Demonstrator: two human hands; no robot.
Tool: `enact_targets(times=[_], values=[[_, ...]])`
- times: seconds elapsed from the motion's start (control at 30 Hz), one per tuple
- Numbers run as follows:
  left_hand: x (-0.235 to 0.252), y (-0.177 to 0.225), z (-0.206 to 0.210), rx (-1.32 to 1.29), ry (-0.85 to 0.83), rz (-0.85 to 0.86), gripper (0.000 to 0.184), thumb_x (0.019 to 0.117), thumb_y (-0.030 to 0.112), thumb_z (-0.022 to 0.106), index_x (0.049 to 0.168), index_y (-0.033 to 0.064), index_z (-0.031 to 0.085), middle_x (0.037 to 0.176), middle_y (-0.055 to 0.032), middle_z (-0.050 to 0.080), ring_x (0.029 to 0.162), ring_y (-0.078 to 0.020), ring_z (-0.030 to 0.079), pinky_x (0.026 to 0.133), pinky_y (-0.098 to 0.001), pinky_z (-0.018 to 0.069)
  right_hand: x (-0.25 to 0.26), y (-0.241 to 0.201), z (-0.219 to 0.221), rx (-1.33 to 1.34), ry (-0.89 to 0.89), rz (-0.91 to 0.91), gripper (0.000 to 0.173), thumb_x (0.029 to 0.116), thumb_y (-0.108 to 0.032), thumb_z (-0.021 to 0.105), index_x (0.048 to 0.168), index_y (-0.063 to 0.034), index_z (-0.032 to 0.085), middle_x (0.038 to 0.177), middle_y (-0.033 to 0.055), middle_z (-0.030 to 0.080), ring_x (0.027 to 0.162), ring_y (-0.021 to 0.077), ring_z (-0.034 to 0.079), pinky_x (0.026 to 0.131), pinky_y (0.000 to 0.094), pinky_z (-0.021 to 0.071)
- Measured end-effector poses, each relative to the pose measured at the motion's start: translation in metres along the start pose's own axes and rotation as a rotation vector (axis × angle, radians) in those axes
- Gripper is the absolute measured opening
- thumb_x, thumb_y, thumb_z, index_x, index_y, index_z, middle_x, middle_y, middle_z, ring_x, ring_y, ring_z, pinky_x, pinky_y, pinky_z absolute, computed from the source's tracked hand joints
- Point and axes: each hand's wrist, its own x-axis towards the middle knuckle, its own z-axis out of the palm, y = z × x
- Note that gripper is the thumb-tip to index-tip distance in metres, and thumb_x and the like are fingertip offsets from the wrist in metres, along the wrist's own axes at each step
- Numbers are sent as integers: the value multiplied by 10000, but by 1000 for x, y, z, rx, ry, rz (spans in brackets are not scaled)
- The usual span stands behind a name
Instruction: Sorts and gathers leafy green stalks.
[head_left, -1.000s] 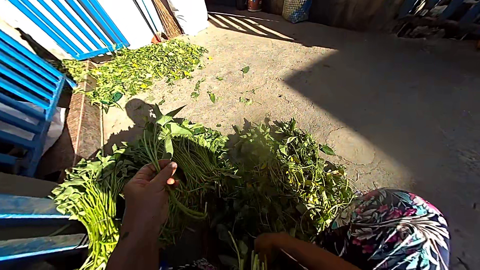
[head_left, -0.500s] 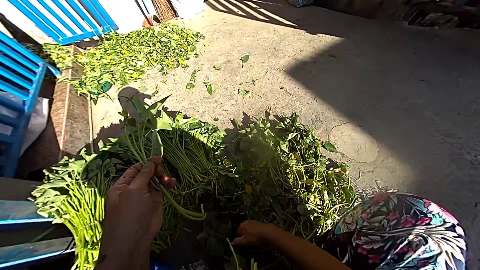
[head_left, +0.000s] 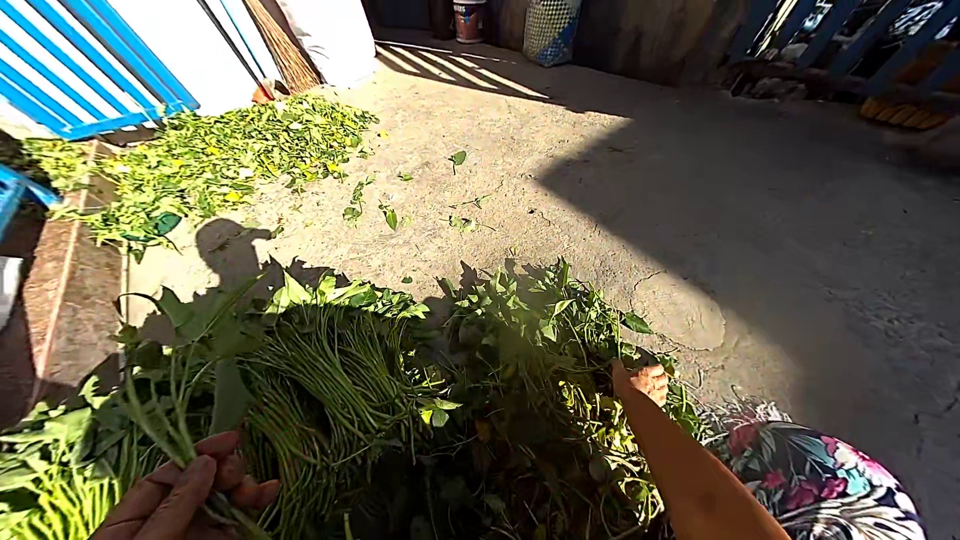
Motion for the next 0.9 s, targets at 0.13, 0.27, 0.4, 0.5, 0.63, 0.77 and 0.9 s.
enact_targets(times=[0.13,0.27,0.4,0.5,0.63,0.77,0.9], values=[[-3,-2,3,-4,-27,28,216,1098,105,350,1077,83,564,770,52,632,628,-74,638,661,-284,615,12,-5,7,209,-384,-44,967,927,-379,764,1595,26,196,1540,314,409,1436,412,429,1170,551,366],[-3,-1,7,-8,-25,11,205,1099,113,368,1077,89,571,769,51,633,630,-82,639,668,-292,617,14,-9,18,268,-607,68,819,885,-388,808,1450,70,431,1346,264,583,1213,347,609,1007,498,523],[-2,-4,8,-7,-30,22,207,1101,111,367,1076,78,570,769,45,635,621,-84,641,650,-287,617,0,-26,-3,-116,-636,-204,835,811,-383,862,1442,32,506,1440,281,527,1370,395,493,1139,556,390],[0,-4,8,-5,-38,23,231,1103,108,351,1068,79,577,764,44,629,617,-86,637,642,-290,615,-22,-46,-20,-166,-541,-349,649,871,-315,795,1370,25,559,1326,284,602,1266,426,571,1049,613,450],[-2,-1,12,7,-17,8,229,1104,112,365,1073,71,588,746,45,612,603,-83,624,630,-279,607,-88,-71,-56,-345,-161,-474,479,967,-204,645,1382,12,541,1343,293,589,1224,460,602,971,638,490],[-3,0,14,6,14,10,213,1105,105,380,1100,62,589,748,35,618,600,-91,636,616,-282,614,-152,-35,-46,-420,-109,-625,863,853,-213,763,1557,47,337,1607,341,259,1462,525,300,1095,681,338],[-5,1,16,11,44,5,194,1100,106,405,1107,54,592,755,17,621,604,-102,648,621,-298,626,-195,19,-8,-631,-736,-799,869,867,-395,775,1545,-4,397,1593,347,292,1470,582,243,1088,775,310]])
